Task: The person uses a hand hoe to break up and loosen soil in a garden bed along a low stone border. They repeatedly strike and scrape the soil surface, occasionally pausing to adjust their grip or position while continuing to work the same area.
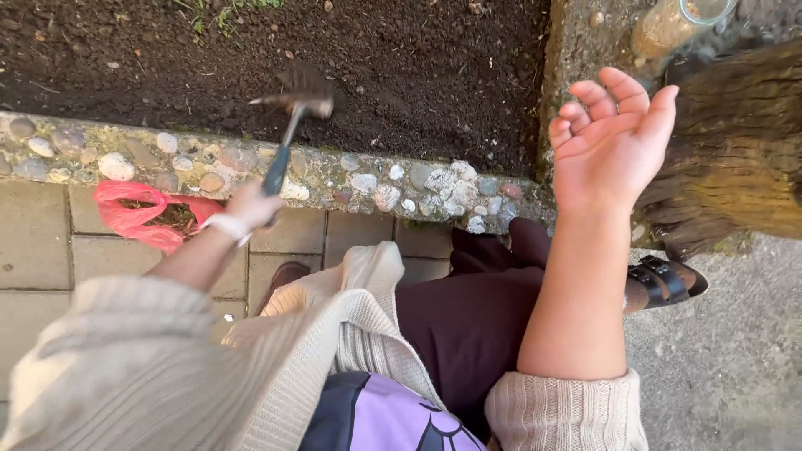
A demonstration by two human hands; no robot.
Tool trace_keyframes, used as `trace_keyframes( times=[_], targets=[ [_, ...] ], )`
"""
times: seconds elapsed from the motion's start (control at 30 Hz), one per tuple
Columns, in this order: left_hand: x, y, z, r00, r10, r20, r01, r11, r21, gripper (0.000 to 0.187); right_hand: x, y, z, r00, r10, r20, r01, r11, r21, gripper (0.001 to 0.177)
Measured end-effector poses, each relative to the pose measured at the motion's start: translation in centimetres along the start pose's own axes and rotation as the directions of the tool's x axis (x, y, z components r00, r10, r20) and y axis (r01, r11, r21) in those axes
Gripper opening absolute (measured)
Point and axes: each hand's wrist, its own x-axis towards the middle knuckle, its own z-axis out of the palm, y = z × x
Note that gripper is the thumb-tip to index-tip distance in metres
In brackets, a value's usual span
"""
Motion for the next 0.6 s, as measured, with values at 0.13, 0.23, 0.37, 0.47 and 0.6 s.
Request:
trace_keyframes(
  times=[0.13, 0.23, 0.37, 0.47, 0.6],
  targets=[
    [2.0, 8.4, 1.0, 0.995, 0.081, -0.055, -0.086, 0.990, -0.108, 0.027, 0.2, 0.3, 0.1, 1.000, -0.013, 0.021, 0.013, 1.000, 0.011, 0.055],
    [4.6, 13.6, 1.6, 0.990, 0.060, -0.125, -0.081, 0.982, -0.169, 0.040, 0.2, 0.2, 0.0, 1.000, -0.012, -0.008, 0.012, 1.000, -0.021, 0.055],
    [5.5, 17.1, 3.0, 0.991, -0.022, -0.130, -0.010, 0.971, -0.238, 0.037, 0.2, -0.1, -0.2, 0.999, -0.037, -0.001, 0.036, 0.999, -0.034, 0.055],
    [5.0, 14.5, 4.3, 0.993, -0.019, -0.113, 0.000, 0.987, -0.162, 0.041, 0.2, -0.2, -0.4, 0.999, -0.031, 0.007, 0.032, 0.999, -0.014, 0.055],
    [0.6, 9.6, 4.6, 0.998, 0.051, -0.027, -0.053, 0.997, -0.053, 0.041, 0.7, -0.1, -0.4, 1.000, -0.021, 0.007, 0.021, 1.000, -0.007, 0.055]
  ],
)
